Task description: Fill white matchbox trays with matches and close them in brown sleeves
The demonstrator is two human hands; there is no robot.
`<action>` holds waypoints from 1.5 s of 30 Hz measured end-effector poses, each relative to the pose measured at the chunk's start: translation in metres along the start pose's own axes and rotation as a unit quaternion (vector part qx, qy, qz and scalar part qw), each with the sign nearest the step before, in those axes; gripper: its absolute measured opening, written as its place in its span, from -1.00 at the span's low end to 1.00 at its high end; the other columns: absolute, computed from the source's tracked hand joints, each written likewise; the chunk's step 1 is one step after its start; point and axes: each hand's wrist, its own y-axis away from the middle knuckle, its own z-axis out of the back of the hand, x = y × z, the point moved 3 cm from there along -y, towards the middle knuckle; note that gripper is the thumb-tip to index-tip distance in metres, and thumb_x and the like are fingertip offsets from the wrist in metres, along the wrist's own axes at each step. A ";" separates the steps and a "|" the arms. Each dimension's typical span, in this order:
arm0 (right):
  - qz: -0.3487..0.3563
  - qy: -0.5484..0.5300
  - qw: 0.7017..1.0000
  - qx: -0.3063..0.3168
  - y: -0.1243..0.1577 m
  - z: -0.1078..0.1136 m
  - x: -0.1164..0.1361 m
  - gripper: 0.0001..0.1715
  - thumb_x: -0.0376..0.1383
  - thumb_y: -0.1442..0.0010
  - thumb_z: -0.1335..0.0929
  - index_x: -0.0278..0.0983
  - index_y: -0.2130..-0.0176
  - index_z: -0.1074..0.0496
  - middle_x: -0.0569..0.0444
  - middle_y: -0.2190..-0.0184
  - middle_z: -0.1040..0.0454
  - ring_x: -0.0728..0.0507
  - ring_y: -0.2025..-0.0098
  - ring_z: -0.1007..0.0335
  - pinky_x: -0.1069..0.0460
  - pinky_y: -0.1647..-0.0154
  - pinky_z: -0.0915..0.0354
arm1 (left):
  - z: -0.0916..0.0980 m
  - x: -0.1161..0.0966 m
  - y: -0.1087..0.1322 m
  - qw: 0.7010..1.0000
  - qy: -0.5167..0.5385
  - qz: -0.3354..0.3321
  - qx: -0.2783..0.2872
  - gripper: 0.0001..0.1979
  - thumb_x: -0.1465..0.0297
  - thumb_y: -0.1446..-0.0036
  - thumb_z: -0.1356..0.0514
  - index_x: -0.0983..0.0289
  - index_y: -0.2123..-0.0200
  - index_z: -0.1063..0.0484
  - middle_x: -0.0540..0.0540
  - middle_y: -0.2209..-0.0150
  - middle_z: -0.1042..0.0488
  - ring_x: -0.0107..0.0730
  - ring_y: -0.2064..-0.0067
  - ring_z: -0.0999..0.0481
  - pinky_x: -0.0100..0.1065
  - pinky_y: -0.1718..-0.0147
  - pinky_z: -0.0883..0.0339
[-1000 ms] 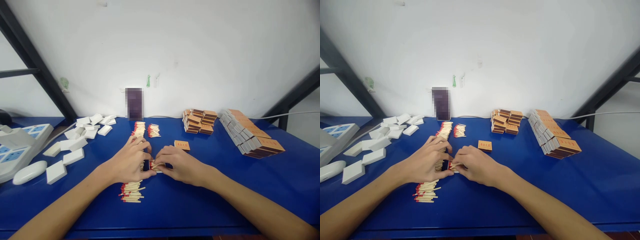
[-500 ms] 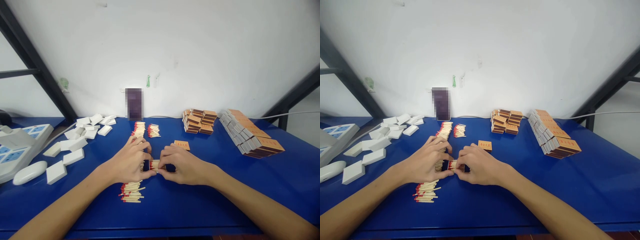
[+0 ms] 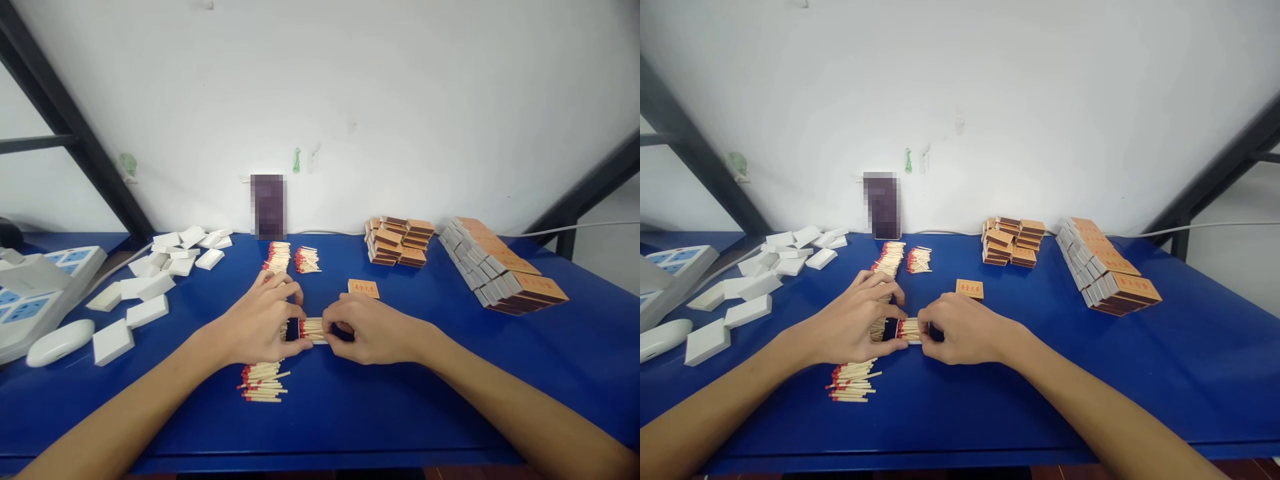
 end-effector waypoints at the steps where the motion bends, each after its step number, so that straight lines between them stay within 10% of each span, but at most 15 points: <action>1: -0.003 -0.008 1.000 0.007 0.000 -0.001 -0.001 -0.86 -0.42 -0.08 -0.33 -0.27 0.50 -0.34 0.20 0.58 -0.34 0.02 0.51 -0.15 0.07 0.42 -0.08 | 0.000 0.000 0.000 1.000 0.001 -0.002 -0.003 -0.67 0.06 -0.09 -0.24 0.18 0.27 -0.60 0.09 0.17 -0.44 -0.17 0.06 -0.33 -0.03 -0.04 -0.04; 23: -0.092 0.109 0.976 -0.163 -0.015 0.000 -0.031 -0.81 -0.33 -0.26 -0.26 -0.31 0.20 -0.45 0.04 0.34 -0.45 -0.05 0.34 -0.32 0.04 0.29 -0.18 | 0.001 0.000 0.000 1.000 0.000 -0.004 -0.007 -0.67 0.07 -0.09 -0.25 0.20 0.29 -0.59 0.09 0.17 -0.44 -0.18 0.08 -0.34 -0.04 0.00 -0.03; 32: -0.105 0.291 0.948 -0.080 -0.057 0.000 -0.055 -0.74 -0.35 -0.31 -0.22 -0.30 0.17 -0.49 -0.07 0.15 -0.48 -0.16 0.15 -0.34 -0.02 0.18 -0.18 | 0.000 0.000 0.002 1.000 -0.009 -0.007 -0.006 -0.66 0.06 -0.11 -0.23 0.19 0.28 -0.58 0.08 0.18 -0.44 -0.19 0.09 -0.33 -0.06 0.01 -0.04; 45: -0.136 0.224 0.965 -0.020 -0.073 0.009 -0.050 -0.81 -0.34 -0.22 -0.29 -0.22 0.30 -0.51 0.02 0.31 -0.55 -0.12 0.28 -0.41 0.03 0.36 -0.10 | -0.002 0.002 0.002 1.000 -0.007 -0.003 -0.005 -0.66 0.05 -0.10 -0.23 0.19 0.29 -0.58 0.07 0.19 -0.43 -0.20 0.09 -0.32 -0.06 -0.01 -0.02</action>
